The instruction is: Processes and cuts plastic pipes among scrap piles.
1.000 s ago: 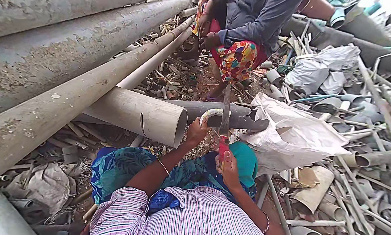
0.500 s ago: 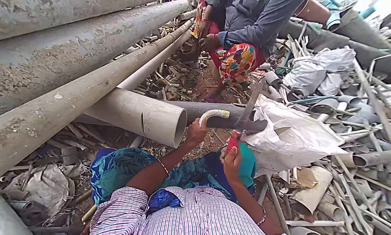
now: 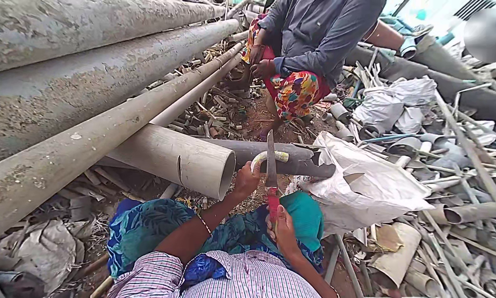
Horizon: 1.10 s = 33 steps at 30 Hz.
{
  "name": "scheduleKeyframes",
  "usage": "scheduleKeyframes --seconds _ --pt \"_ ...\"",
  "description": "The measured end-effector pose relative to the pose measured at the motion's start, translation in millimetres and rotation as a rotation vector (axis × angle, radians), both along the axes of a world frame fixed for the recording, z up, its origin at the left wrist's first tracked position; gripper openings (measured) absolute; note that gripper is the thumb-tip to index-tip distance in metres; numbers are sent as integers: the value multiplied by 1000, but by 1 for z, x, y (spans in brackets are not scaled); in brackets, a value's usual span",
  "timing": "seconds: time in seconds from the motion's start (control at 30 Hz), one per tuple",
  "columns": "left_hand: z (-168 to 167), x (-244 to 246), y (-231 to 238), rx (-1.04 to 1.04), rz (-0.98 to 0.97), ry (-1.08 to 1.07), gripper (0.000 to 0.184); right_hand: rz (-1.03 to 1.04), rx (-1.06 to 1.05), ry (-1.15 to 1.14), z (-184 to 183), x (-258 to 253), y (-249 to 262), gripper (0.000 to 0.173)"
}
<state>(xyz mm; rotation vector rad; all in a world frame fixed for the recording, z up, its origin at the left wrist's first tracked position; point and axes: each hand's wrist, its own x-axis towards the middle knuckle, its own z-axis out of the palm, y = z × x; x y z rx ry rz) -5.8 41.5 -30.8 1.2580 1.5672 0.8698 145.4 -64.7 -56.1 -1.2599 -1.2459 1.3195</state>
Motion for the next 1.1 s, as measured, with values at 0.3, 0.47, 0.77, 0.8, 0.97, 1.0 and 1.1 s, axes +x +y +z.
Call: scheduleKeyframes --seconds 0.3,0.47,0.77,0.8,0.97,1.0,1.1 --pt "-7 1 -3 25 0 12 46 -14 268 -87 9 12 11 35" --pt "-8 1 -3 34 2 29 45 -25 349 8 29 13 5 34" --pt "-3 1 -2 29 9 45 45 147 -34 176 30 -1 -12 27" --pt "-5 0 -3 34 10 43 45 129 179 163 32 2 -11 29" --pt "-4 3 -2 47 5 70 45 17 582 221 23 7 8 32" --pt "-3 2 -3 46 13 72 46 46 401 198 14 2 3 31" --pt "-4 -1 -8 15 2 76 46 81 -202 144 14 -9 -10 28"
